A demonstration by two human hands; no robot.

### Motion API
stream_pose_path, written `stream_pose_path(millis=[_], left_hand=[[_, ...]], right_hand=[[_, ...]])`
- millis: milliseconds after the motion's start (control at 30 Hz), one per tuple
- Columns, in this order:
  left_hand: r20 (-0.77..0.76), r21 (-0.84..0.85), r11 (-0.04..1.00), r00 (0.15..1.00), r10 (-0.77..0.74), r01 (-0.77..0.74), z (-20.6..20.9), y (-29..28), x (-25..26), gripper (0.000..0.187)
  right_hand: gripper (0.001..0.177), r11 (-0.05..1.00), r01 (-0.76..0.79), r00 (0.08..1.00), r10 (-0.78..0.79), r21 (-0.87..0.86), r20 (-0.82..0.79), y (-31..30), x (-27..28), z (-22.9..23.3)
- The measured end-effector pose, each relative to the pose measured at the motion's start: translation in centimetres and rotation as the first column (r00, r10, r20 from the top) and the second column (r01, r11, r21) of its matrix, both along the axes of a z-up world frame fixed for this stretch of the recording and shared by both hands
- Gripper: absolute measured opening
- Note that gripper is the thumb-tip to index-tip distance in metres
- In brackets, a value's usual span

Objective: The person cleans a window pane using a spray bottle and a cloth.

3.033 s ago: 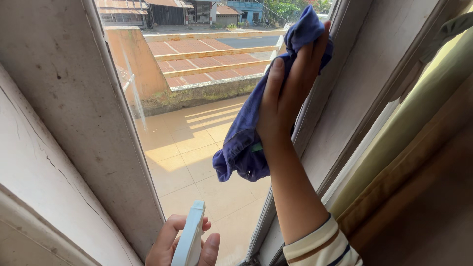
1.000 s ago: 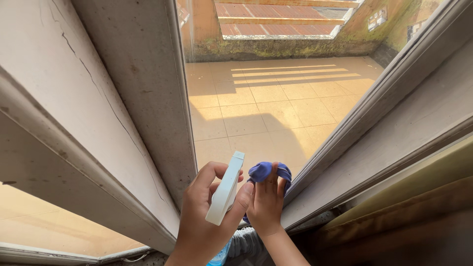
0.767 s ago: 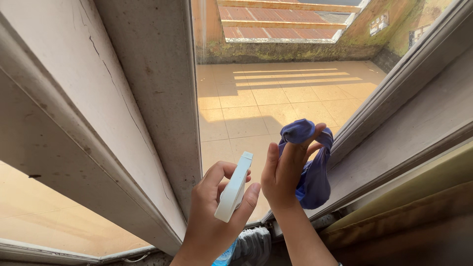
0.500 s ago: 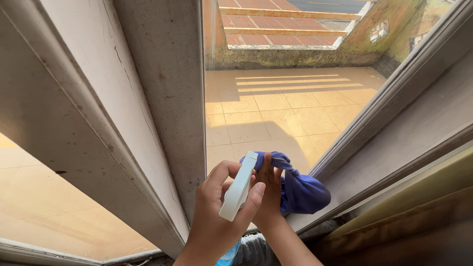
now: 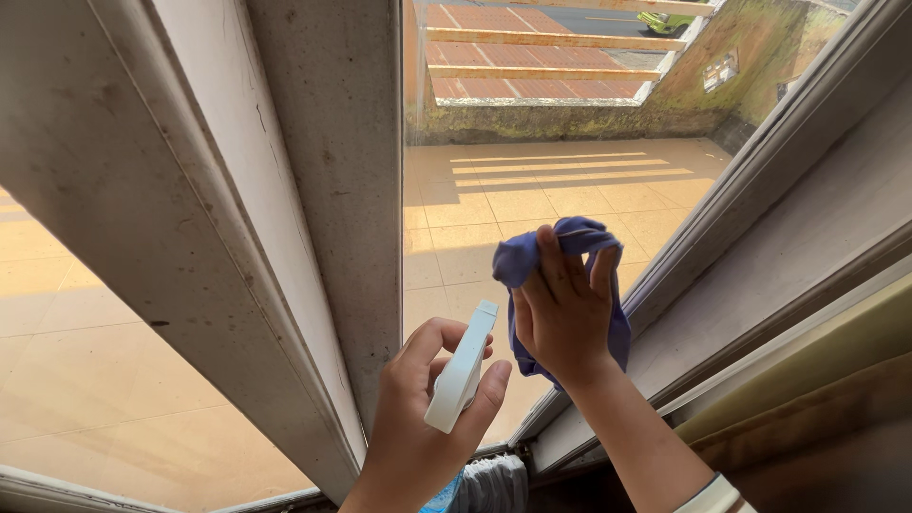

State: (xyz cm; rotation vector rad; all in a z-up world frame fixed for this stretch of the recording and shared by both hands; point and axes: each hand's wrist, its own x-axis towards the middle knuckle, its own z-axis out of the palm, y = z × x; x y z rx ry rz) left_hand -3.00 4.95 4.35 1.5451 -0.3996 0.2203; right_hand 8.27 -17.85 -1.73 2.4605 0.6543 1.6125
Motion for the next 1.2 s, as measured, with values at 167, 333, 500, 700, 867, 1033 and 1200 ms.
stream_pose_path(millis=[167,333,500,700,867,1033,1200], left_hand=[[-0.048,-0.002,1.000,0.999,-0.019,0.018,-0.3,0.6,-0.4,0.025],[-0.087,-0.013,1.000,0.996,-0.014,0.013,-0.3,1.1,-0.7,0.027],[0.021,-0.042,0.999,1.000,-0.009,0.010,-0.3,1.0,-0.4,0.027],[-0.073,-0.001,1.000,0.997,-0.019,0.019,0.1,0.2,-0.4,0.027],[0.007,-0.026,0.999,0.999,-0.038,0.039,0.1,0.0,-0.2,0.028],[-0.002,-0.027,0.999,1.000,-0.026,0.025,0.1,0.4,-0.4,0.027],[-0.032,-0.052,0.998,0.999,-0.034,0.032,0.3,0.0,-0.5,0.026]], right_hand=[[0.025,0.992,-0.126,0.992,0.126,0.011,-0.009,0.4,1.1,-1.3],[0.021,0.901,-0.215,0.976,0.208,-0.378,-0.059,-0.8,0.8,-2.5],[0.028,1.000,-0.028,0.999,0.029,-0.007,0.038,-1.4,1.9,4.9],[0.053,0.908,-0.122,0.992,0.101,0.401,0.073,2.7,2.5,5.3],[0.064,0.961,-0.007,0.990,0.045,-0.277,0.132,4.9,1.4,-5.5],[0.050,0.959,-0.129,0.991,0.136,-0.252,0.013,1.9,1.1,-5.7],[0.033,0.984,-0.098,0.992,0.084,0.147,0.099,3.0,2.1,4.1]])
